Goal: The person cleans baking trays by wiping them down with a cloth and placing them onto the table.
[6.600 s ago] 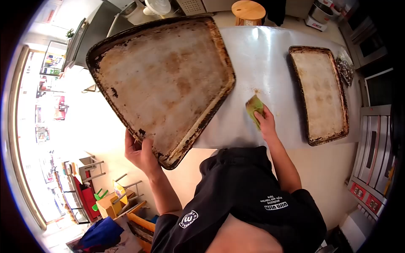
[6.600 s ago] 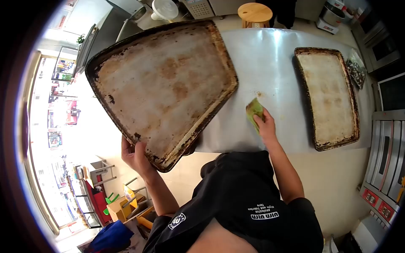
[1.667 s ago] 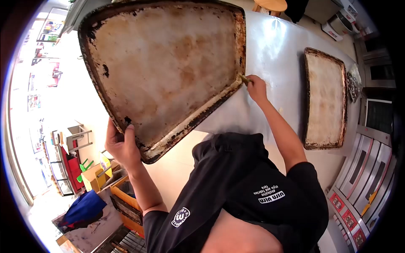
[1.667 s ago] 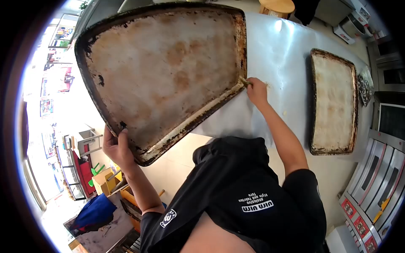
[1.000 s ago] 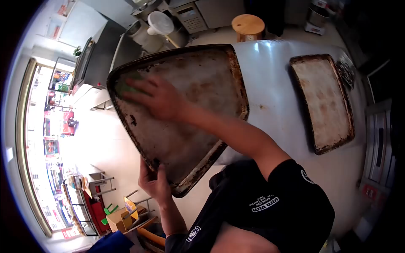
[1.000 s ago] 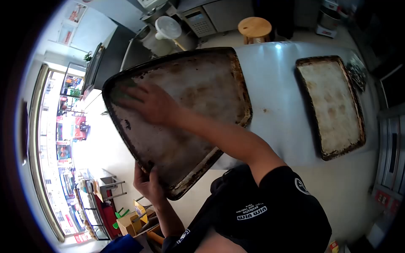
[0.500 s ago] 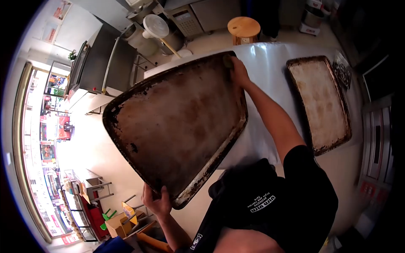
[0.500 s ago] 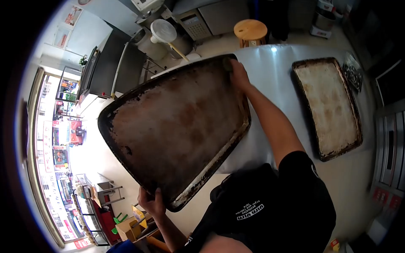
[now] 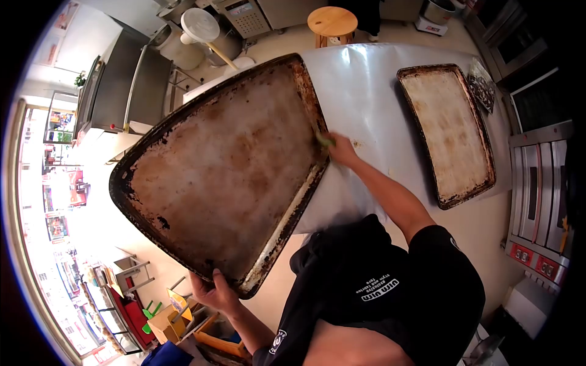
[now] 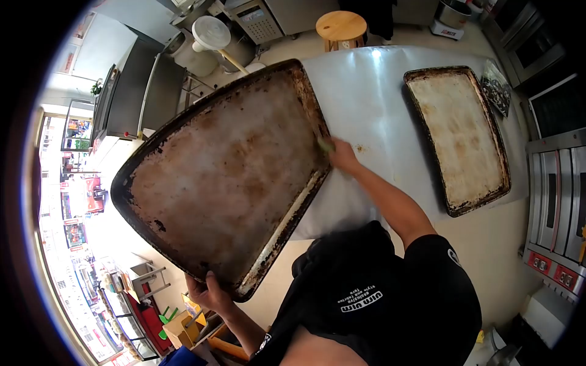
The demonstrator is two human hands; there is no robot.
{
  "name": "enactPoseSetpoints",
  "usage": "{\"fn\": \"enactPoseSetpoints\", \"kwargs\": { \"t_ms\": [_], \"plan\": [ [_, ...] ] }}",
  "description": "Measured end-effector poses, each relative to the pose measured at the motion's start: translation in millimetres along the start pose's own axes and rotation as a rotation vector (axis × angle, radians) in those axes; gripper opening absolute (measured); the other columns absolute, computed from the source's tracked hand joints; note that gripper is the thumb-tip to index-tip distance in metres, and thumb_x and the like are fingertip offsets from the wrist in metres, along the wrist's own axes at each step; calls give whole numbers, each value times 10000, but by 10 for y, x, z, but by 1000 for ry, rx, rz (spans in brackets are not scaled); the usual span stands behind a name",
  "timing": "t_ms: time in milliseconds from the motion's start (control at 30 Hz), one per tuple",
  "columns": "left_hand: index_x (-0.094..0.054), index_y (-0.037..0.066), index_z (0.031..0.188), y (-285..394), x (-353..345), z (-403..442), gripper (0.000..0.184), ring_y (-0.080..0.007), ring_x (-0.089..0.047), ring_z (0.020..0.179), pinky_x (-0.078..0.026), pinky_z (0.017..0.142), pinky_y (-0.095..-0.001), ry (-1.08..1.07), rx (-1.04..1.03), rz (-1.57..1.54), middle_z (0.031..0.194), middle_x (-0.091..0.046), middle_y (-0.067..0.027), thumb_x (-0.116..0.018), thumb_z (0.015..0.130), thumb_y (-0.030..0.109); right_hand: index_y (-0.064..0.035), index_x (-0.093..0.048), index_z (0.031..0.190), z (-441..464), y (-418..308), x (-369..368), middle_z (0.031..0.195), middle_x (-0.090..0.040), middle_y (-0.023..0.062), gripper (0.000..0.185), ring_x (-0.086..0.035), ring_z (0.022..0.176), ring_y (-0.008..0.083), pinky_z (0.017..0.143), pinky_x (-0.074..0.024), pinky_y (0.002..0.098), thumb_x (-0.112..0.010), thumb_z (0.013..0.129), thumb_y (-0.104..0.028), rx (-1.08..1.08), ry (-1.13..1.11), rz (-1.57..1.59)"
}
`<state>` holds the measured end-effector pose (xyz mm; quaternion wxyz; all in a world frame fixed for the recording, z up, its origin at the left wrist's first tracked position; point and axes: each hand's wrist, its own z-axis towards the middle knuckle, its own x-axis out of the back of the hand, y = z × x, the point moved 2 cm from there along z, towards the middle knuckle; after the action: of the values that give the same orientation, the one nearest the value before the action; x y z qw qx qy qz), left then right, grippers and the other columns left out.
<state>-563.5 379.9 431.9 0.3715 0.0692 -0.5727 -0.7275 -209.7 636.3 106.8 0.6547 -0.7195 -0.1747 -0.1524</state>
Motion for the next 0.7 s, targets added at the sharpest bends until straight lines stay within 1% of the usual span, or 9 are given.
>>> {"fn": "enactPoseSetpoints", "kwargs": {
  "t_ms": [100, 167, 267, 333, 400, 467, 567, 600, 700],
  "plan": [
    [-639, -80, 1210, 58, 34, -68, 395, -155, -639, 939, -486, 892, -283, -5, -65, 98, 1059, -699, -86, -621, 823, -1, -33, -584, 1382, 421, -638, 294, 1311, -639, 201, 466, -604, 1232, 364, 1024, -481, 435, -605, 916, -41, 324, 295, 59],
    [-647, -75, 1183, 154, -4, -81, 379, -149, -635, 917, -487, 867, -278, -42, -152, 167, 1036, -698, -82, -625, 811, -4, -28, -546, 1420, 604, -1198, 404, 1378, -595, 204, 496, -569, 1272, 377, 1063, -457, 429, -580, 925, -27, 417, 380, 47],
    [-652, -74, 1159, 247, -11, -120, 369, -146, -630, 892, -490, 838, -273, -76, -233, 274, 1012, -698, -85, -626, 797, -5, -28, -525, 1435, 595, -1459, 240, 1424, -554, 210, 517, -532, 1303, 401, 1106, -429, 429, -559, 920, 5, 338, 558, 32],
    [-654, -76, 1162, 320, -47, -85, 384, -148, -628, 879, -492, 822, -270, -112, -244, 284, 995, -700, -94, -616, 787, -6, -38, -528, 1437, 435, -1029, -74, 1413, -561, 218, 540, -515, 1310, 427, 1118, -416, 437, -568, 902, 15, 241, 505, -21],
    [-660, -76, 1152, 306, -96, -41, 374, -148, -627, 861, -495, 811, -273, -78, -260, 311, 971, -701, -94, -620, 786, -9, -36, -531, 1436, 204, -230, -551, 1377, -594, 226, 530, -549, 1286, 410, 1103, -429, 433, -591, 909, -24, 142, 328, -139],
    [-667, -76, 1139, 308, -147, -3, 361, -148, -627, 840, -499, 797, -278, -48, -273, 310, 944, -701, -94, -623, 786, -11, -38, -561, 1407, 21, 37, -710, 1310, -643, 234, 501, -604, 1231, 393, 1064, -462, 422, -620, 910, -56, 5, 28, -36],
    [-678, -71, 1118, 317, -189, 1, 340, -156, -633, 809, -507, 769, -288, -8, -304, 338, 912, -704, -99, -625, 787, -14, -54, -602, 1365, 41, -53, -515, 1270, -667, 243, 446, -639, 1191, 384, 1032, -488, 408, -627, 921, -81, -59, 62, 133],
    [-681, -67, 1115, 302, -159, -1, 336, -164, -639, 801, -510, 759, -291, -2, -337, 398, 909, -708, -107, -624, 788, -14, -63, -657, 1268, 60, -140, -416, 1163, -710, 226, 345, -682, 1097, 370, 946, -524, 414, -616, 927, -92, 33, 242, 132],
    [-680, -70, 1138, 331, -155, -42, 384, -250, -660, 746, -514, 695, -314, -1, -407, 482, 906, -707, -147, -606, 763, -34, -52, -665, 1188, 36, -306, 11, 1038, -713, 231, 283, -686, 993, 394, 876, -529, 457, -600, 918, -104, -181, 298, 188]
  ]
}}
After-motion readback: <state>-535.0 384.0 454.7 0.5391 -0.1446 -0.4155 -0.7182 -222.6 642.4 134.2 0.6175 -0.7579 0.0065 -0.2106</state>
